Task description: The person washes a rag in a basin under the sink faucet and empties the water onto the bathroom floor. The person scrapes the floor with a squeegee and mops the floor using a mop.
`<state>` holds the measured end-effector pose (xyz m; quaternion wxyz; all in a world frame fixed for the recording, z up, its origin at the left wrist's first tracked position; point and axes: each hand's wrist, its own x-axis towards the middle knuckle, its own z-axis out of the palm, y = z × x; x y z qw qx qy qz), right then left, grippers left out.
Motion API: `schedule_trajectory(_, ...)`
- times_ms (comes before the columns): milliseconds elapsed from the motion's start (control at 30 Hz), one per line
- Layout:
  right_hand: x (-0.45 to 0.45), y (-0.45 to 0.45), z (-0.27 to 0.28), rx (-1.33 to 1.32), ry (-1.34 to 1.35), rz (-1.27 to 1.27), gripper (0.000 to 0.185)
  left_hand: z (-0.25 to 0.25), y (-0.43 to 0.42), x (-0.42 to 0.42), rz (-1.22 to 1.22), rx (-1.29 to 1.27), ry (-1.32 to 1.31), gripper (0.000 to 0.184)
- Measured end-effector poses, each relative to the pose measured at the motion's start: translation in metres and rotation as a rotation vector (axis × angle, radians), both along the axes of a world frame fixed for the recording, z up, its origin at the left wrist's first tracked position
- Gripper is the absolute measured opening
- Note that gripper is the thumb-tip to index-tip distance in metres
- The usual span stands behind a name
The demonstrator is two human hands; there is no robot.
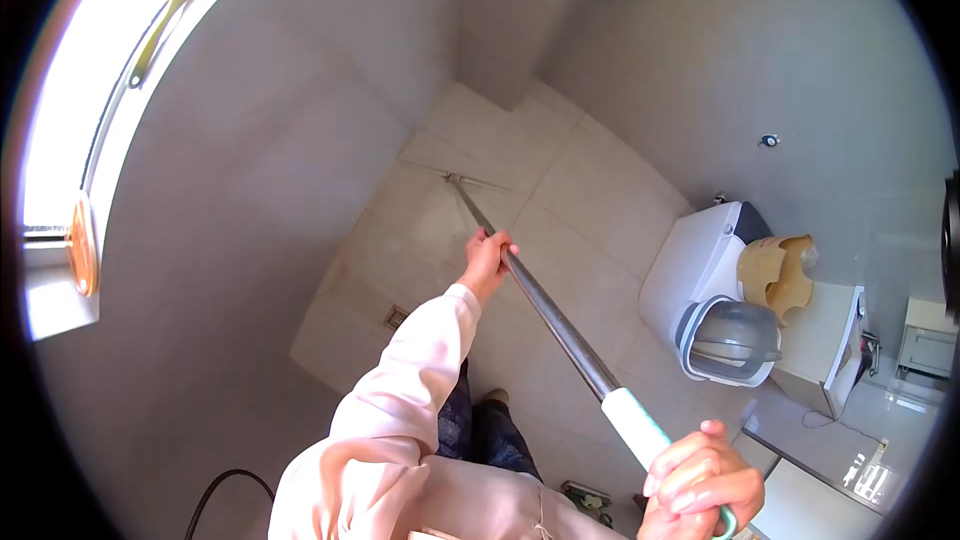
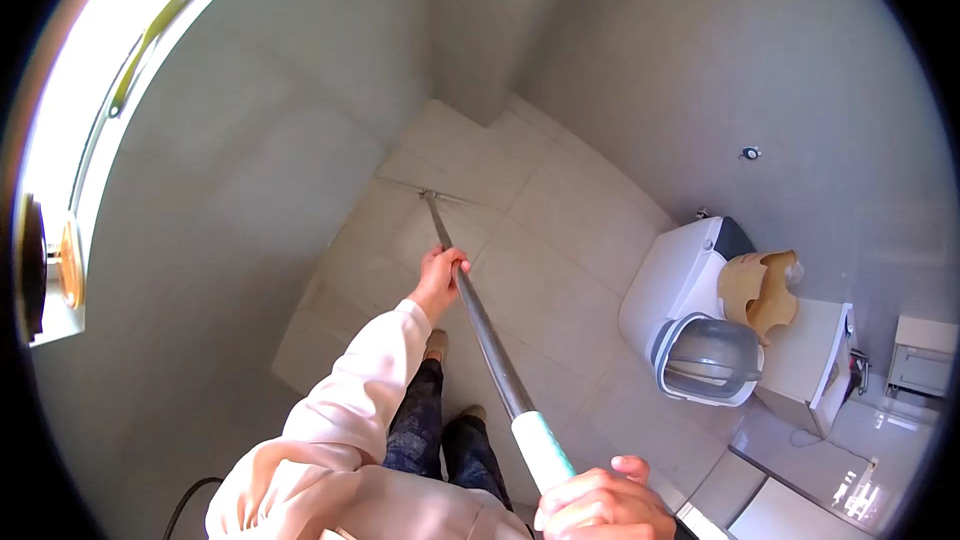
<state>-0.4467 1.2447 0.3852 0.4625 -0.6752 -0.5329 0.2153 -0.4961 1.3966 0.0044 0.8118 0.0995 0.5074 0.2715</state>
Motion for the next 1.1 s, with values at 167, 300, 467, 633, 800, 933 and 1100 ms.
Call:
schedule_trajectory(167,-0.006,-0.024,0.012,0.076,0.208,-0.166,0.004,0.014,-0.036,-0.031,0.024,-0.019,0.086,0.032)
schedule_trajectory(300,-0.011,-0.039,0.019,0.199,0.317,-0.308,0.010,0.029,-0.047,-0.014,0.011,-0.038,0.061,0.054)
schedule_trajectory(467,-0.022,-0.021,-0.018,0.298,0.177,-0.388,0.015,0.022,0.008,0.039,-0.057,0.073,0.038,0.016)
schedule_trajectory(633,-0.018,0.004,-0.066,0.206,0.037,-0.025,0.003,-0.023,0.042,0.045,-0.118,0.063,-0.024,0.012)
schedule_trajectory(800,0.001,-0.045,-0.022,0.332,0.353,-0.540,0.010,-0.002,-0.036,0.012,-0.125,-0.078,-0.010,0.006)
schedule_trajectory(933,0.052,-0.109,-0.005,0.439,0.440,-0.673,0.023,0.027,-0.096,0.006,0.048,-0.116,-0.049,0.010)
schedule_trajectory(1100,0.141,-0.198,0.113,0.721,0.333,-0.770,0.023,0.202,-0.148,0.021,0.098,-0.103,-0.340,0.014)
